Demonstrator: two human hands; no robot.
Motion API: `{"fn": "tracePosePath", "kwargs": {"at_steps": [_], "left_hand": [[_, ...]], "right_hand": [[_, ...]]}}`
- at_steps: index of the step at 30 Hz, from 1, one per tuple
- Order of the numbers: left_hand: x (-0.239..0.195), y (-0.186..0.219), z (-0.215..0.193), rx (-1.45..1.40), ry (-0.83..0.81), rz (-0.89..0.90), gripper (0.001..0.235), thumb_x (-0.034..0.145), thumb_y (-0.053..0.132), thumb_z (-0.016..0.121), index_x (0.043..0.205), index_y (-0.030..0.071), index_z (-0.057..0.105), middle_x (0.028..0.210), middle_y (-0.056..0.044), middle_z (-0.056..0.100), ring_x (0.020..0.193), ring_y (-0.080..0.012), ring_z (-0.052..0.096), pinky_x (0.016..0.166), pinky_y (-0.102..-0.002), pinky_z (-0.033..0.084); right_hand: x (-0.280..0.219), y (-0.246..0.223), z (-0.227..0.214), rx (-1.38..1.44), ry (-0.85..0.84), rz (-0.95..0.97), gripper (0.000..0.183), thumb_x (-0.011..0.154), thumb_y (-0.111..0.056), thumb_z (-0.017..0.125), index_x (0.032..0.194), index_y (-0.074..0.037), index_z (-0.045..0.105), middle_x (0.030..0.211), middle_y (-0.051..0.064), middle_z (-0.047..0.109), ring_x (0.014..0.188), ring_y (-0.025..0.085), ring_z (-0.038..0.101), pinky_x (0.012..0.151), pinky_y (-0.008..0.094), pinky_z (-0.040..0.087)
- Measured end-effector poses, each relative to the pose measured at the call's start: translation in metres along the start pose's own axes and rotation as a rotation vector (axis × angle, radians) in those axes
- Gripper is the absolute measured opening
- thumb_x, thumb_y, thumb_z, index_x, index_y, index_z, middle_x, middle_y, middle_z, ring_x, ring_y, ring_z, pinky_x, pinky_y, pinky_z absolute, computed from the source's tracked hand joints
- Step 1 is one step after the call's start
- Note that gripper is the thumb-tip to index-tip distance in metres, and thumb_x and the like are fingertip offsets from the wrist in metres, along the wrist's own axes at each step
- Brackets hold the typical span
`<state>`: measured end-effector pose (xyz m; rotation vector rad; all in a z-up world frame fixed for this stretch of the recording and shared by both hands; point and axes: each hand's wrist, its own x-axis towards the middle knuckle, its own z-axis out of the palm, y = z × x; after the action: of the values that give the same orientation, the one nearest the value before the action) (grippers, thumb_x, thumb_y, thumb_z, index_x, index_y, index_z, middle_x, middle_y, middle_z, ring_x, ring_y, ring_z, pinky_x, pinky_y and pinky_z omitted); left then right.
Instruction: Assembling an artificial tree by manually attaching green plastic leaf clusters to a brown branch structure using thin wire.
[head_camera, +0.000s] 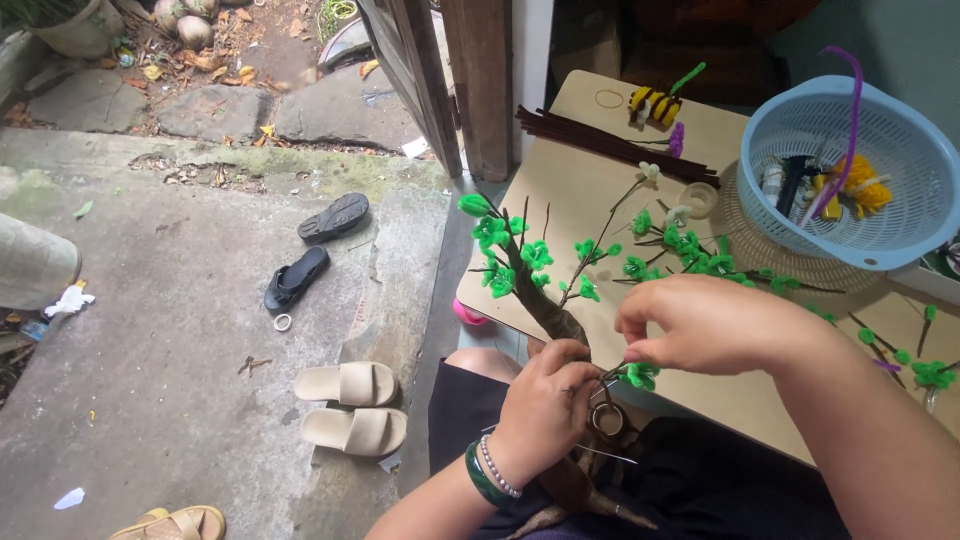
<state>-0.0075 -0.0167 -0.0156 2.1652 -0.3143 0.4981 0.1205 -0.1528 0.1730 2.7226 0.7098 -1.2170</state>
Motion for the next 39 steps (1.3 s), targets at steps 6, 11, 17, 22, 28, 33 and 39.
{"fn": "tracePosePath", "kwargs": {"at_steps": [6, 11, 17, 22, 28, 33, 39], "left_hand": [[0.000, -0.002, 0.003, -0.005, -0.015, -0.031, 0.007, 0.098, 0.011, 0.063, 0.099, 0.006, 0.068, 0.114, -0.009, 0.062, 0.089, -0.0337, 0.063, 0.069, -0.044, 0.054], [-0.001, -0.002, -0.001, -0.012, -0.008, -0.028, 0.004, 0.097, 0.008, 0.066, 0.098, 0.005, 0.069, 0.114, -0.010, 0.063, 0.086, -0.0349, 0.064, 0.068, -0.045, 0.056], [-0.003, -0.006, -0.009, -0.103, -0.044, 0.034, 0.003, 0.097, 0.007, 0.067, 0.100, 0.007, 0.067, 0.112, -0.009, 0.061, 0.095, -0.0302, 0.064, 0.073, -0.042, 0.055], [-0.003, -0.005, -0.024, -0.177, -0.080, 0.036, 0.003, 0.098, 0.009, 0.066, 0.100, 0.010, 0.069, 0.115, -0.009, 0.063, 0.098, -0.0291, 0.067, 0.081, -0.040, 0.056], [-0.008, -0.017, -0.030, -0.285, -0.128, -0.010, 0.007, 0.095, 0.009, 0.071, 0.100, 0.014, 0.073, 0.120, -0.011, 0.064, 0.088, -0.0221, 0.071, 0.081, -0.035, 0.056], [-0.006, -0.021, -0.035, -0.320, -0.114, -0.077, 0.008, 0.095, 0.008, 0.069, 0.099, 0.014, 0.073, 0.119, -0.006, 0.063, 0.093, -0.0205, 0.071, 0.081, -0.033, 0.057], [-0.006, -0.027, -0.026, -0.343, -0.164, -0.113, 0.008, 0.095, 0.009, 0.068, 0.099, 0.016, 0.072, 0.122, -0.006, 0.062, 0.093, -0.0182, 0.068, 0.083, -0.034, 0.056]], "right_hand": [[-0.006, 0.001, 0.004, -0.090, -0.031, -0.032, 0.007, 0.092, -0.037, 0.068, 0.090, -0.031, 0.072, 0.103, -0.018, 0.070, 0.094, 0.006, 0.064, 0.078, 0.029, 0.047], [0.010, 0.021, 0.012, 0.006, 0.028, -0.105, 0.007, 0.092, -0.034, 0.071, 0.088, -0.030, 0.076, 0.104, -0.019, 0.071, 0.099, 0.003, 0.068, 0.084, 0.024, 0.050], [0.047, 0.051, 0.023, 0.156, 0.059, -0.261, 0.010, 0.088, -0.033, 0.074, 0.089, -0.026, 0.081, 0.112, -0.017, 0.076, 0.103, 0.005, 0.071, 0.094, 0.025, 0.051], [0.089, 0.079, 0.041, 0.620, -0.151, -0.430, 0.015, 0.087, -0.025, 0.074, 0.079, -0.013, 0.075, 0.124, 0.003, 0.079, 0.121, 0.015, 0.071, 0.099, 0.038, 0.057], [0.147, 0.106, 0.099, 1.018, -0.386, -0.921, 0.016, 0.091, -0.021, 0.075, 0.086, -0.007, 0.070, 0.114, 0.018, 0.075, 0.107, 0.030, 0.072, 0.092, 0.047, 0.061], [0.135, 0.080, 0.163, 1.327, 0.037, -1.096, 0.019, 0.087, -0.009, 0.058, 0.098, -0.001, 0.071, 0.102, 0.017, 0.073, 0.099, 0.029, 0.068, 0.085, 0.043, 0.053], [0.139, 0.043, 0.217, 1.788, 0.377, -1.341, 0.018, 0.094, -0.009, 0.077, 0.108, 0.000, 0.071, 0.106, 0.024, 0.069, 0.091, 0.032, 0.068, 0.072, 0.043, 0.060]]}}
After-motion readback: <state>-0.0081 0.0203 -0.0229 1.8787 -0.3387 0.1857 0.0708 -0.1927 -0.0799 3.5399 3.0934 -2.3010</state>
